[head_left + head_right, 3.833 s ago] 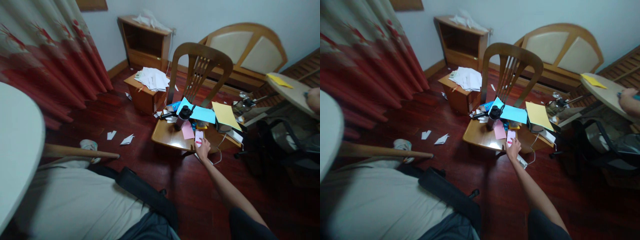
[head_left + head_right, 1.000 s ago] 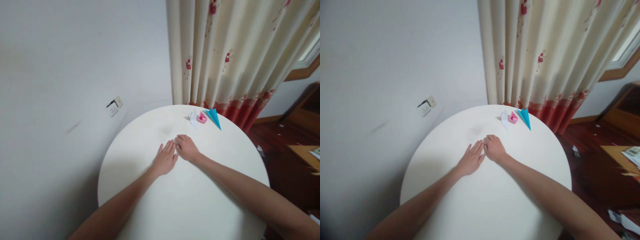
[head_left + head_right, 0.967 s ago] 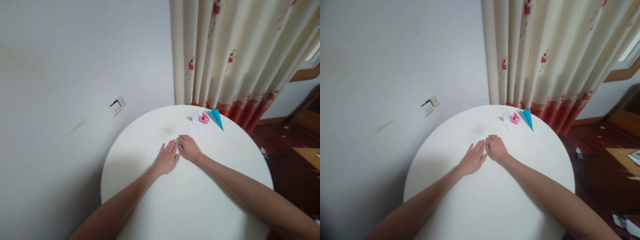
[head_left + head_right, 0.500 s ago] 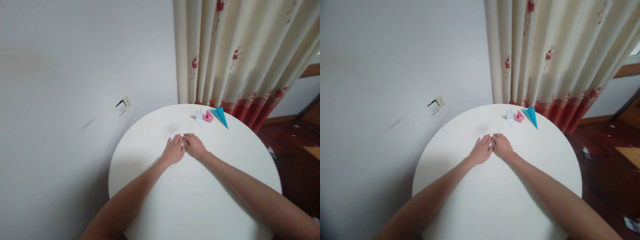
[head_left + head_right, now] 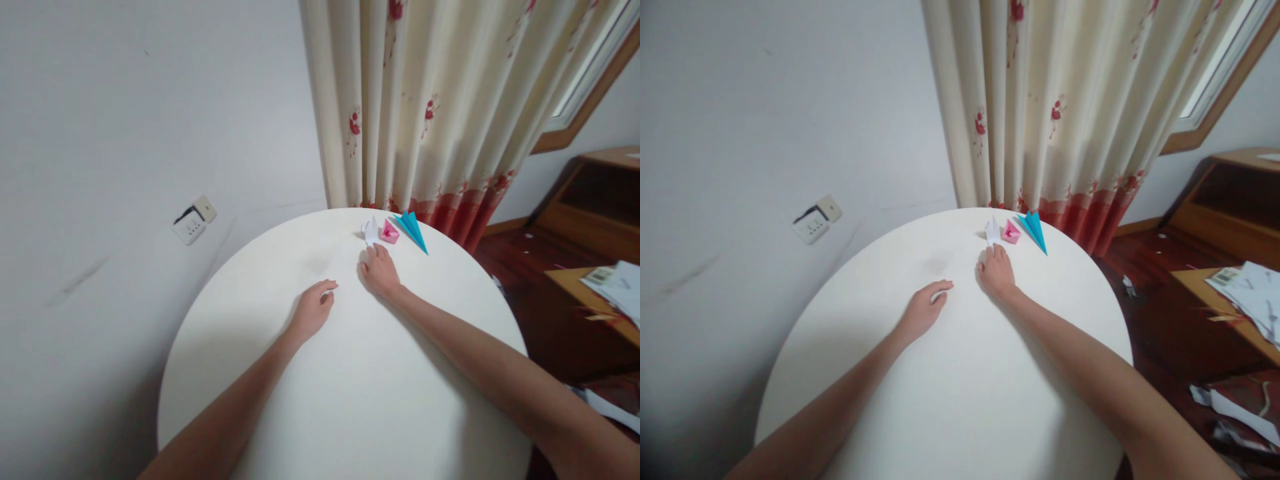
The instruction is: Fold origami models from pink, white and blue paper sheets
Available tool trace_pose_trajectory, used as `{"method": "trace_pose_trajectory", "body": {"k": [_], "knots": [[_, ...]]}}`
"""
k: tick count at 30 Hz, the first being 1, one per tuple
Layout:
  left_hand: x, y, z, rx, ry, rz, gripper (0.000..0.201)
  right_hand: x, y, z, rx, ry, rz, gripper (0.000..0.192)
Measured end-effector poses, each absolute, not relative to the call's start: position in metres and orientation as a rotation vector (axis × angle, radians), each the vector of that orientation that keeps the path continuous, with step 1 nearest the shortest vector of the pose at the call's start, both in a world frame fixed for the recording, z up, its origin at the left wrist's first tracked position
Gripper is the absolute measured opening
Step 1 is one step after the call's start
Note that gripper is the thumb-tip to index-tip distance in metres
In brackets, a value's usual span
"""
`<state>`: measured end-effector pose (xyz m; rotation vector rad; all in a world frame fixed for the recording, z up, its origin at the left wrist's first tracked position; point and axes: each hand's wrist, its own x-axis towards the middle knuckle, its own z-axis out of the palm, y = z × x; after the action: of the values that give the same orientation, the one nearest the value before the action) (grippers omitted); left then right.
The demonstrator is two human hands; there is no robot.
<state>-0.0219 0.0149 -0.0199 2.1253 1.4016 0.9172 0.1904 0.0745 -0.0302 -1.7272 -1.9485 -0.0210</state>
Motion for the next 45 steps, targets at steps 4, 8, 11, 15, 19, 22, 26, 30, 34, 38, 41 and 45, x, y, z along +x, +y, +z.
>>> {"method": "trace_pose_trajectory", "body": {"k": [4,8,11,15,19,22,26,30,34,38,41,45], "knots": [[-0.026,0.016,-0.017,2.02,1.396,0.993,0.027,0.191,0.092,-0.032,-1.843,-1.976,0.022,0.061],[-0.031,0.022,-0.018,1.947,1.396,1.029,0.026,0.188,0.09,-0.028,-1.893,-2.057,0.112,0.061],[-0.036,0.029,-0.023,1.889,1.427,1.098,0.025,0.181,0.069,-0.024,-1.765,-2.182,0.138,0.059],[-0.043,0.034,-0.029,1.916,1.514,1.195,0.035,0.159,0.02,-0.02,-1.49,-2.302,0.179,0.053],[-0.049,0.035,-0.029,2.051,1.584,1.139,0.023,0.133,-0.009,-0.023,-1.186,-2.218,0.416,0.033],[-0.05,0.034,-0.024,2.075,1.629,1.095,0.01,0.122,-0.002,-0.029,-1.218,-1.849,0.663,0.026],[-0.043,0.025,-0.013,2.039,1.567,1.163,0.017,0.125,0.018,-0.03,-1.194,-1.55,0.763,0.038],[-0.031,0.009,-0.004,1.886,1.459,1.15,0.022,0.131,0.017,-0.024,-1.052,-1.502,1.042,0.023],[-0.021,0.0,0.0,1.752,1.384,1.189,0.015,0.132,0.009,-0.022,-0.978,-1.391,1.23,0.024],[-0.015,0.0,0.001,1.563,1.228,1.214,0.032,0.133,0.01,-0.017,-0.956,-1.214,1.291,0.027],[-0.012,-0.001,0.001,1.509,1.2,1.191,0.033,0.133,0.011,-0.013,-0.947,-1.093,1.352,0.027],[-0.016,0.0,0.002,1.501,1.149,1.172,0.028,0.133,0.007,-0.012,-0.897,-0.955,1.507,0.028]]}}
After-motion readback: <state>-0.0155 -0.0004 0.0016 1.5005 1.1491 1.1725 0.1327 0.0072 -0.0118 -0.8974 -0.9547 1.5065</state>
